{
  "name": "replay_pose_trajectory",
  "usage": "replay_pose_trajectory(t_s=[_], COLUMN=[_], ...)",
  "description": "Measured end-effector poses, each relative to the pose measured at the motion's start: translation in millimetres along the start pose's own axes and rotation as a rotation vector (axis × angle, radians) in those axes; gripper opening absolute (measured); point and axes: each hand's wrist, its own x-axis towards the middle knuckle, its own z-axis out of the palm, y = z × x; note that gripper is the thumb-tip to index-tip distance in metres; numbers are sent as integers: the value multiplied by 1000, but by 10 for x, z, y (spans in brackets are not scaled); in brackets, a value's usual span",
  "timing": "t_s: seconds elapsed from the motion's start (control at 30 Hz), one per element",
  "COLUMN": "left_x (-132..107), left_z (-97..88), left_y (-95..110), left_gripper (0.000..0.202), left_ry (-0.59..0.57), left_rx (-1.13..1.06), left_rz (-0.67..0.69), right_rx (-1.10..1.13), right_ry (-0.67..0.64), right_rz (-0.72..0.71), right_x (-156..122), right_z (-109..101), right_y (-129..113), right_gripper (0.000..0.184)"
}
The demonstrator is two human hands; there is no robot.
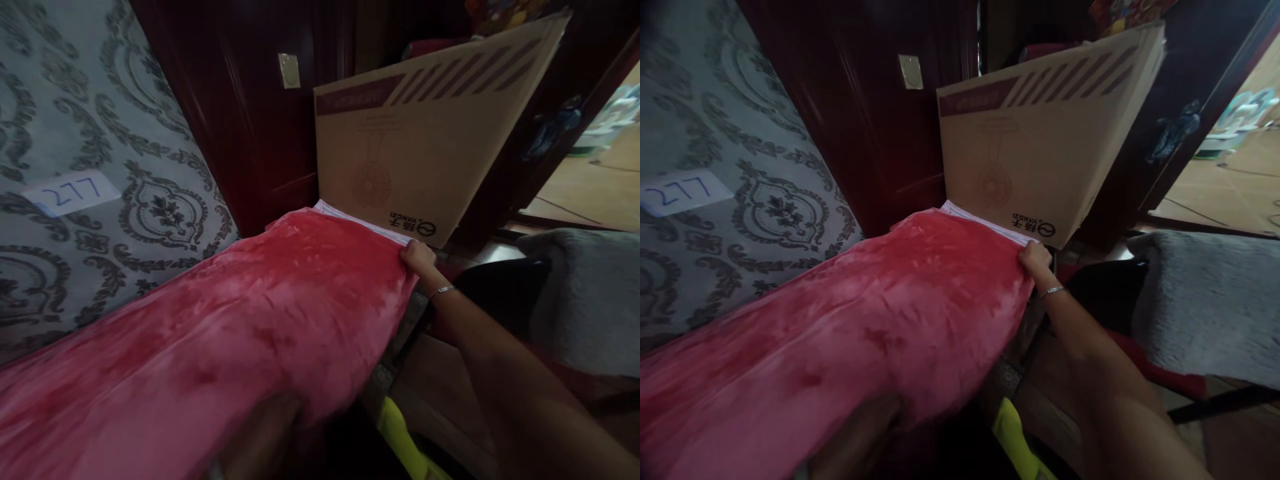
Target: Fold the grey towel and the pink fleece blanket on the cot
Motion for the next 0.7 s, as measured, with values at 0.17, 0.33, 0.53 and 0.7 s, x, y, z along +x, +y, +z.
replay_pose_trajectory(t_s=[0.17, 0.33, 0.53, 0.7], left_x=[74, 522, 599, 559], left_z=[-183, -564, -340, -465], left_y=[168, -237, -946, -1184], left_gripper=[29, 35, 53, 49], left_ry=[17, 448, 453, 506], left_rx=[-16, 203, 546, 480], left_rz=[96, 75, -173, -141], right_rx=[7, 82, 95, 92], right_ry=[49, 95, 4, -9], right_rz=[-104, -378, -484, -428], right_x=[99, 150, 251, 678], right_z=[22, 119, 491, 614], right_y=[-23, -507, -1063, -1579], right_gripper=[36, 37, 34, 33])
